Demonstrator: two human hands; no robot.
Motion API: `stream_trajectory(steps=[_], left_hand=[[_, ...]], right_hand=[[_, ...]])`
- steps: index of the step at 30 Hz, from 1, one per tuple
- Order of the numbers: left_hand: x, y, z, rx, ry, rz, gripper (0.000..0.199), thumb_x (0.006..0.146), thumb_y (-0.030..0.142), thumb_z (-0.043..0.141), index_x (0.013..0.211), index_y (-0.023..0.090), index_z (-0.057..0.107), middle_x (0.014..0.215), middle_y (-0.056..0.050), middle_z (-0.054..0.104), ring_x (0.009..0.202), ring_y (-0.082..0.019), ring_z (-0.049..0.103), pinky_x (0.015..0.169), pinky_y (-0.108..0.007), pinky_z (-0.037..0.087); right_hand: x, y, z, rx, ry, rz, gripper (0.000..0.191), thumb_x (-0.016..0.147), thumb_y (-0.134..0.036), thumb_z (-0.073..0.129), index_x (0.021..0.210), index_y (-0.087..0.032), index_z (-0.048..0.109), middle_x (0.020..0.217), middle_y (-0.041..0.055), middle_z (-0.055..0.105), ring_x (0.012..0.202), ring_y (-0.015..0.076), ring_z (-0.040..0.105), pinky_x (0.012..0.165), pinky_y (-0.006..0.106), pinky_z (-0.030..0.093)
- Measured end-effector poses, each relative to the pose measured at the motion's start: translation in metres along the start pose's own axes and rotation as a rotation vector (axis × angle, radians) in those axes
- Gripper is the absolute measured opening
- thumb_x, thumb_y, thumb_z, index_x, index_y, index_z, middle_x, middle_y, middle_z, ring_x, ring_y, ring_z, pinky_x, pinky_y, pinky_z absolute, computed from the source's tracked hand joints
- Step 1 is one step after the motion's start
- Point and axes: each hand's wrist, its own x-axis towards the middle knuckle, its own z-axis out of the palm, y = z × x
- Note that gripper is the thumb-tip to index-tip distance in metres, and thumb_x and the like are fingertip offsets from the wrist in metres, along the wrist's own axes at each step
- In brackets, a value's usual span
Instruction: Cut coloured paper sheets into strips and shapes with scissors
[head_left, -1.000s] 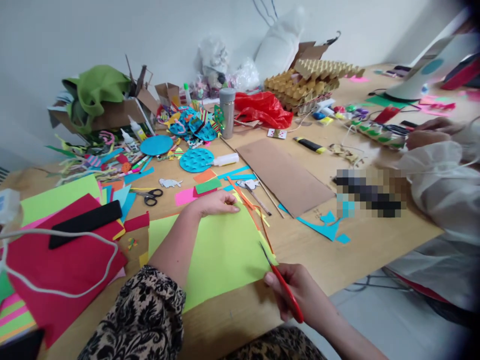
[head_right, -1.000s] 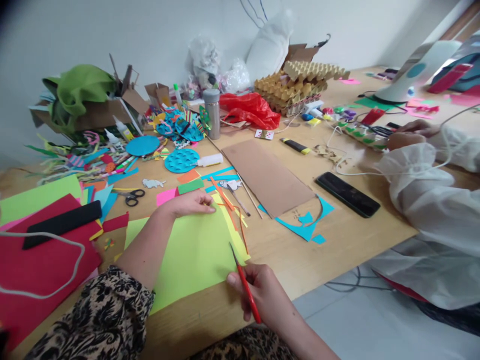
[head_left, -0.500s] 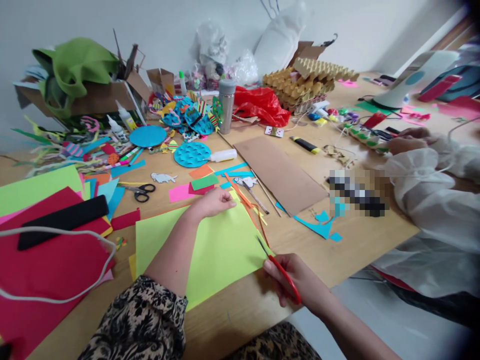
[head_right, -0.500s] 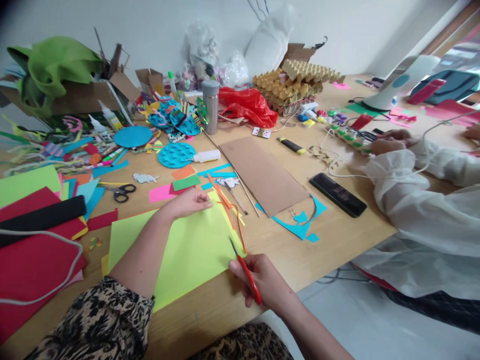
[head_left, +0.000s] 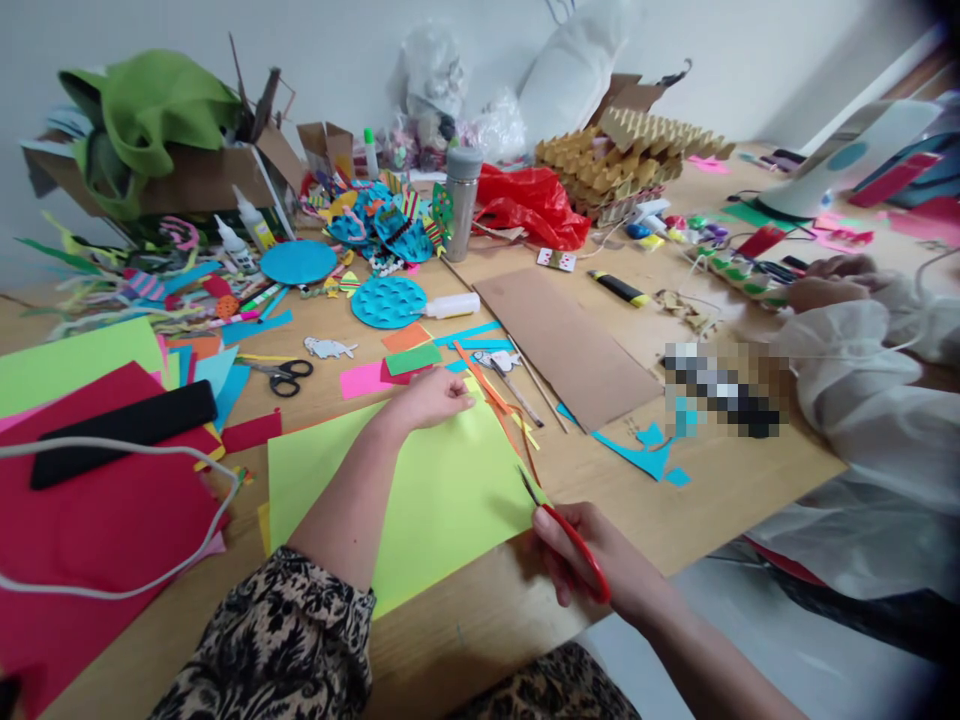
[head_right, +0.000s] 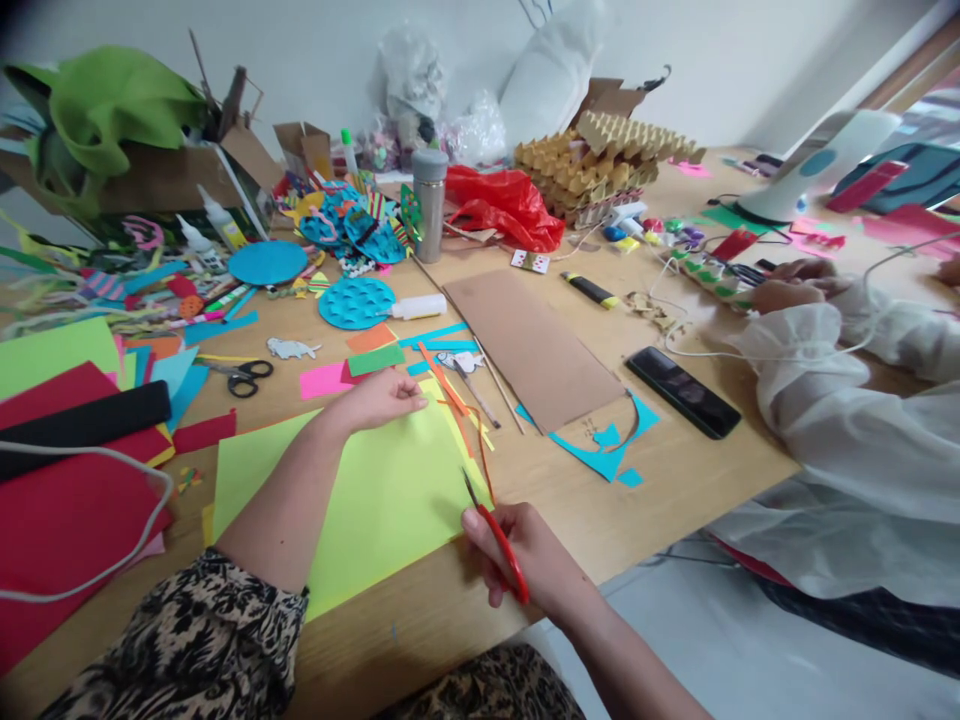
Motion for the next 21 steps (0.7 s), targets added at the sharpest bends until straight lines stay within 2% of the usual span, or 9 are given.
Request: stream_trajectory(steps=[7,16,21], left_hand=[[-0.002,0.005,-0.002,0.025,0.032,-0.001,0.022,0.07,0.034,0.054,0.06,0.015,0.056,0.052,0.002,0.047,0.051,-0.011,0.04,0.051,-0.024,0.027],[0.004,-0.011,0.001,-0.085,0.076,-0.008,0.027,0.068,0.04,0.057,0.07,0.013,0.06,0.058,0.001,0.052,0.053,-0.012,0.043,0.049,-0.024,0.029],[0.004,-0.011,0.0,-0.16,0.071,-0.013,0.027,0.068,0.039,0.058,0.068,0.012,0.06,0.059,0.002,0.051,0.053,-0.011,0.043,0.051,-0.024,0.031]], right_hand=[[0.004,0.002,0.001,-0.043,0.029,0.042,0.053,0.071,-0.067,0.054,0.052,-0.018,0.044,0.038,-0.0016,0.052,0.032,0.0079,0.042,0.039,0.02,0.024],[0.009,0.004,0.002,-0.019,0.041,0.019,0.051,0.075,-0.062,0.054,0.054,-0.016,0.048,0.039,-0.0024,0.051,0.032,0.0066,0.042,0.039,0.018,0.024],[0.009,0.001,0.004,-0.002,0.048,0.018,0.051,0.074,-0.062,0.054,0.055,-0.015,0.049,0.037,-0.0028,0.049,0.031,0.0067,0.042,0.038,0.018,0.024]])
